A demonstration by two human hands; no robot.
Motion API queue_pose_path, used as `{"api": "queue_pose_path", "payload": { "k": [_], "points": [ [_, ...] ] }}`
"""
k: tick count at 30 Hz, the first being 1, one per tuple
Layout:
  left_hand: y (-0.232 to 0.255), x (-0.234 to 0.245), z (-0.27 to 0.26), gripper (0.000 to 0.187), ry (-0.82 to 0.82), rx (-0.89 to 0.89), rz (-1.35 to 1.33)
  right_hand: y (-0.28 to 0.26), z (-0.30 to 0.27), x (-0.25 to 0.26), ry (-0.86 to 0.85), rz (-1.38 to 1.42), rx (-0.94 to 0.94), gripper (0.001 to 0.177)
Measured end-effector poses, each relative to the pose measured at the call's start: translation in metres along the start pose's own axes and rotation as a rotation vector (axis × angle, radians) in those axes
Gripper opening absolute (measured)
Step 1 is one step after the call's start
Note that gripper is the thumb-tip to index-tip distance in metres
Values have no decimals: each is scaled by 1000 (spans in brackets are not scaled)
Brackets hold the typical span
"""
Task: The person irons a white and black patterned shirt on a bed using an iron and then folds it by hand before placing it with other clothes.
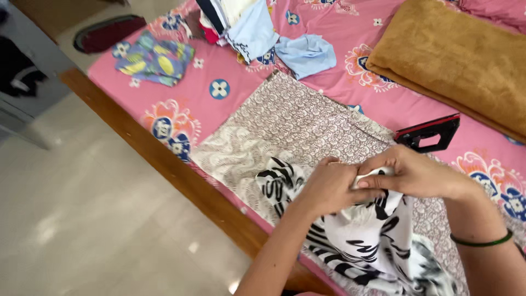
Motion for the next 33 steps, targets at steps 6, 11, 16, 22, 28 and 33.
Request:
{"api": "queue_pose_path", "payload": {
  "k": [6,11,16,22,28,33],
  "points": [
    [24,101,26,68,-295,11,-73,-94,-37,29,424,-23,61,18],
    [63,171,76,60,-215,21,-365,-164,-88,16,1075,-489,509,24],
    [77,205,113,71,32,85,-448,-164,-119,-21,1387,-2,529,9],
    [104,254,116,27,317,-75,-612,-186,-93,-55,1360,-288,471,74],
    [107,284,118,23,345,-81,-679,-106,-96,1,1535,-106,330,25],
    [77,324,135,32,404,-53,-325,-88,-147,53,1559,119,341,16]
  ]
}}
Point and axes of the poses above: each hand's wrist, its own z-axis towards the middle knuckle, its own x-axis out of the back of the hand, y = z × x, the point moved 3 cm from there along z, towards the middle knuckle, and after that the axes turned 14 degrees about z, right-handed, at the moved point
